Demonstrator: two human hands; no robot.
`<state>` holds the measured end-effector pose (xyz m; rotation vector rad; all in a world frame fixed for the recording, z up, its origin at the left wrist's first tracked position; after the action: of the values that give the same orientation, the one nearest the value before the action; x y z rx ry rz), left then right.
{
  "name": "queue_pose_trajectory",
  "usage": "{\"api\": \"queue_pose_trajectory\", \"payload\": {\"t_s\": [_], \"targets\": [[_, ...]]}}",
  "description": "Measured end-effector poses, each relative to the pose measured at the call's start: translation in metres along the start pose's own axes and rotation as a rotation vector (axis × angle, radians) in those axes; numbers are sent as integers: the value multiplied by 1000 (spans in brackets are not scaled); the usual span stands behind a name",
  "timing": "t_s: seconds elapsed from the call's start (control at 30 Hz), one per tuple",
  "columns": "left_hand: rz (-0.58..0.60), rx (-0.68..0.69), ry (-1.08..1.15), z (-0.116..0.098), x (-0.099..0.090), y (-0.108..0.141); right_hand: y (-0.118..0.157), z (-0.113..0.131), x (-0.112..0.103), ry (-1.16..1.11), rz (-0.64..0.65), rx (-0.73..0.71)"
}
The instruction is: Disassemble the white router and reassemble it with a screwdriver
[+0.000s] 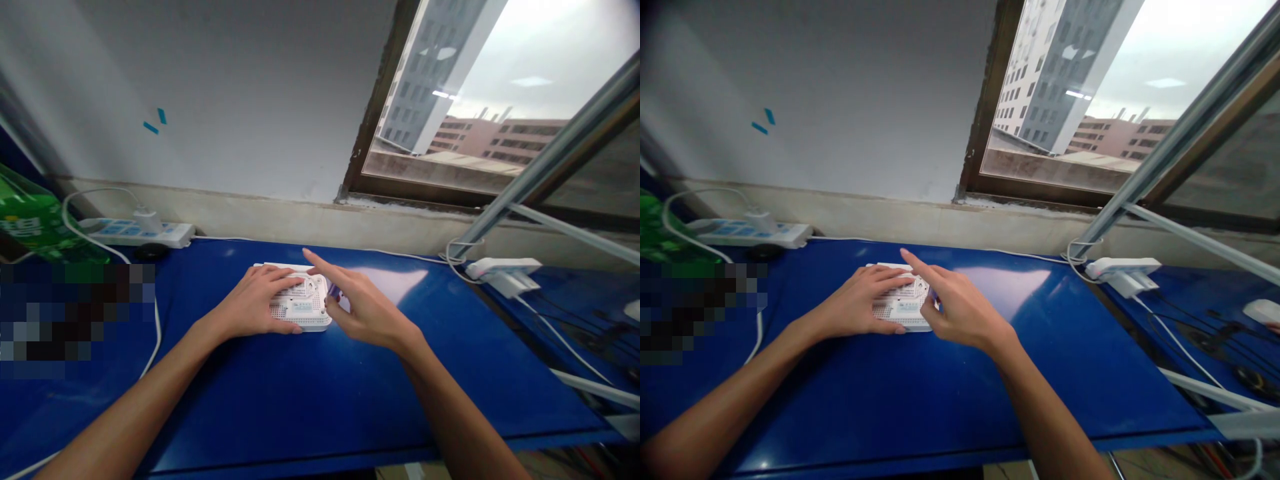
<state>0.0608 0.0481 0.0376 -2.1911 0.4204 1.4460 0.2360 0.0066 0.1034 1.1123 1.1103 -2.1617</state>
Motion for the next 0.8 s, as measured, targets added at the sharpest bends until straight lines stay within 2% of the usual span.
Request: {"api": "queue_pose_trajectory", "payload": {"t_s": [0.13, 0.3, 0.47, 0.67, 0.8], "targets": [[7, 2, 2, 2, 2, 0, 0, -3, -2, 41, -76, 13], [4, -4, 6, 1, 1, 1, 0, 0, 1, -4, 11, -1], [12, 2, 14, -1, -1, 1, -1, -3, -1, 66, -61, 19], [4, 3, 36, 0, -2, 1, -1, 5, 1, -17, 28, -8], [19, 0, 25, 0, 0, 1, -1, 2, 0, 49, -23, -7]]}}
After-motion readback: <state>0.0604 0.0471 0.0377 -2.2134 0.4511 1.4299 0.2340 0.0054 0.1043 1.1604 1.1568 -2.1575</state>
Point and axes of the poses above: each hand's wrist, its own y-axis away from the middle knuckle, its own x-axis out of the palm, z = x × y, the point moved 6 cm from there along -y, towards the middle knuckle, and after that the axes turned 12 degrees about -x, right-handed, at the moved point
